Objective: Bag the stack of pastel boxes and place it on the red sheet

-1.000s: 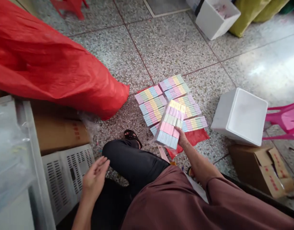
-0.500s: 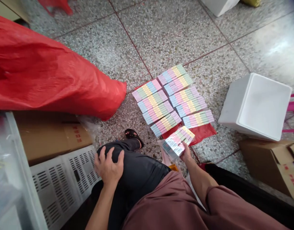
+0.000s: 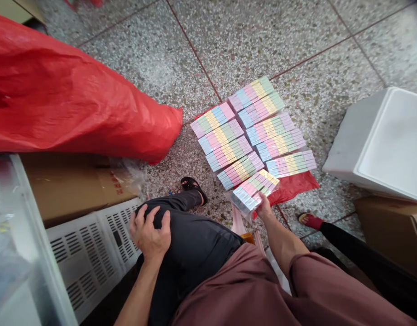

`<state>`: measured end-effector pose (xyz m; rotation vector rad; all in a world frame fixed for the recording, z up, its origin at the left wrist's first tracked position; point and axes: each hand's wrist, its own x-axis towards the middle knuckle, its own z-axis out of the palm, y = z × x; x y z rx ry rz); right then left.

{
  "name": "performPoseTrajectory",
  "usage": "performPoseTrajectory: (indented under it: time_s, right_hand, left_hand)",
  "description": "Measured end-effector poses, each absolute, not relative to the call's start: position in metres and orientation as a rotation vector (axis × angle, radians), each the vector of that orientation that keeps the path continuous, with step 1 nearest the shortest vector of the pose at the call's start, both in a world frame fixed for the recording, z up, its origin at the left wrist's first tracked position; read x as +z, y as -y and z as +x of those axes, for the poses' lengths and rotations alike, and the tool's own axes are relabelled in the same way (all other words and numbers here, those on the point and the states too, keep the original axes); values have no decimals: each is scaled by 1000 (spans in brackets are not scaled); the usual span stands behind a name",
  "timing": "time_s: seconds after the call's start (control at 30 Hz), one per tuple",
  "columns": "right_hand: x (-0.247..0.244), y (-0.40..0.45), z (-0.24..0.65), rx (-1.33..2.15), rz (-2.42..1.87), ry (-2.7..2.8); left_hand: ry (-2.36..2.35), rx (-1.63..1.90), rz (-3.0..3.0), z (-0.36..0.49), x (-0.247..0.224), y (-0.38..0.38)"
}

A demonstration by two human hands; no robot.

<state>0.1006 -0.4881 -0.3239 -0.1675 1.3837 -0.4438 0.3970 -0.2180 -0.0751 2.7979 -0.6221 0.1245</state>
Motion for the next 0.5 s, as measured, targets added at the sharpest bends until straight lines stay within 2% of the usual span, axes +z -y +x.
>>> performPoseTrajectory:
  time_s: [0.5]
  right_hand:
    - [-361, 510, 91, -206, -287, -1584]
  left_hand:
    - [598, 104, 2824, 395, -70, 218]
